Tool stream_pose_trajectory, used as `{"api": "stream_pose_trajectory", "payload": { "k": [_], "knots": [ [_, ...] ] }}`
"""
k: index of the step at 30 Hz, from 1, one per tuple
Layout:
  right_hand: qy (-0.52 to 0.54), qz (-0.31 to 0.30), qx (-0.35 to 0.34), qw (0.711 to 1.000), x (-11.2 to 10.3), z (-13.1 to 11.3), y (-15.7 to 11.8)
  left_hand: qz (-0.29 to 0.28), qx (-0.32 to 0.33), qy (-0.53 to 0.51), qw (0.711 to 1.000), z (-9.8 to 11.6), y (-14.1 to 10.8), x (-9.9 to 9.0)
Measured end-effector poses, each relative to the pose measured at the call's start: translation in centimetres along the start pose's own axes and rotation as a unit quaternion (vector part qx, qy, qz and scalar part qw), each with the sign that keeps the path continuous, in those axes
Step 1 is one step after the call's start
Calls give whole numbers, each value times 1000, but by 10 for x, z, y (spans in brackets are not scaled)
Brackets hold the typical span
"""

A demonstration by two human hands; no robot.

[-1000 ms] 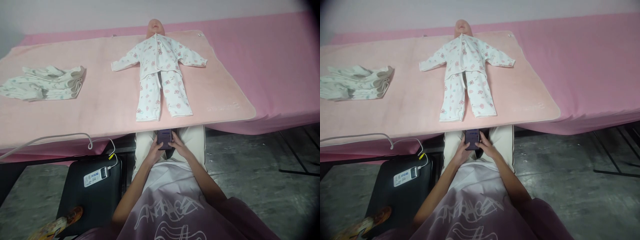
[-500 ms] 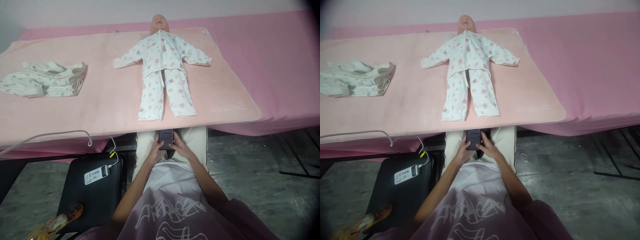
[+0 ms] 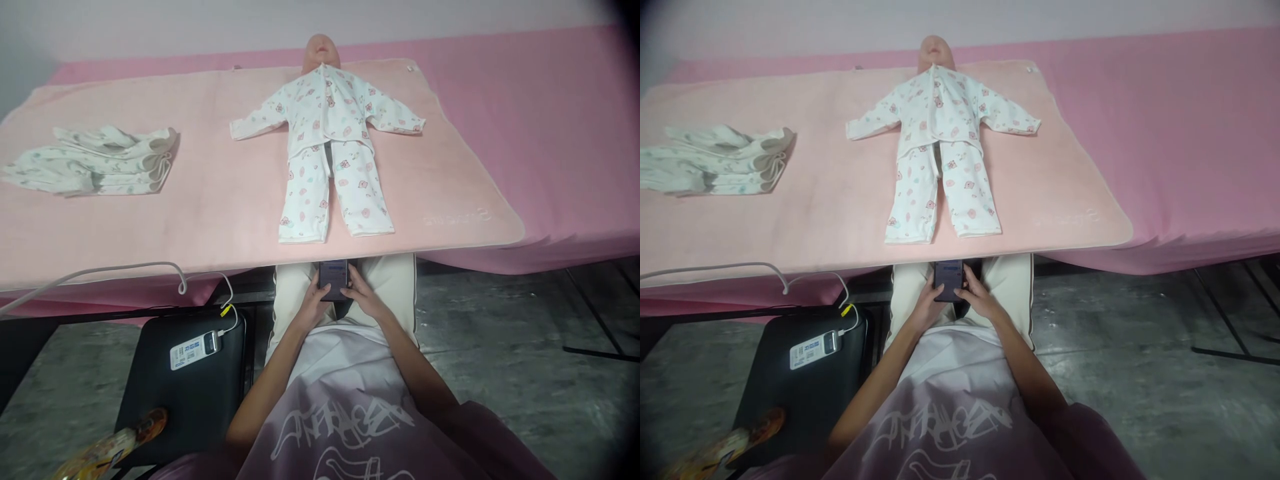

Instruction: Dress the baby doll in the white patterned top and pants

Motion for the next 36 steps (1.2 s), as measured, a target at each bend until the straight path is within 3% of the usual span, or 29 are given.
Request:
{"api": "stream_pose_trajectory", "payload": {
  "k": [3, 10, 17, 24, 36],
  "knots": [
    [14, -2, 7, 1000, 1, -5, -1, 17, -3, 8, 1000, -2, 1, -1],
    [7, 7, 12, 1000, 2, -9, -2, -3, -8, -51, 999, -1, 2, 1],
    [15, 12, 19, 1000, 4, -7, -2, 35, 11, -30, 999, -3, 7, 2],
    [19, 39, 27, 999, 2, -11, -2, -17, -10, -18, 1000, -2, 0, 2],
    [23, 43, 32, 998, 3, -17, -3, 0, -13, -10, 1000, 1, -4, 5]
  ]
}}
Point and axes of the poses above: each hand's wrist, its own y-axis towards the middle knuckle, its own x-axis out of the palm, z = x × y, the point moved 5 cm from there along y, towards the middle knuckle, and after that the axes turned 15 degrees about z, right-handed, at the moved point
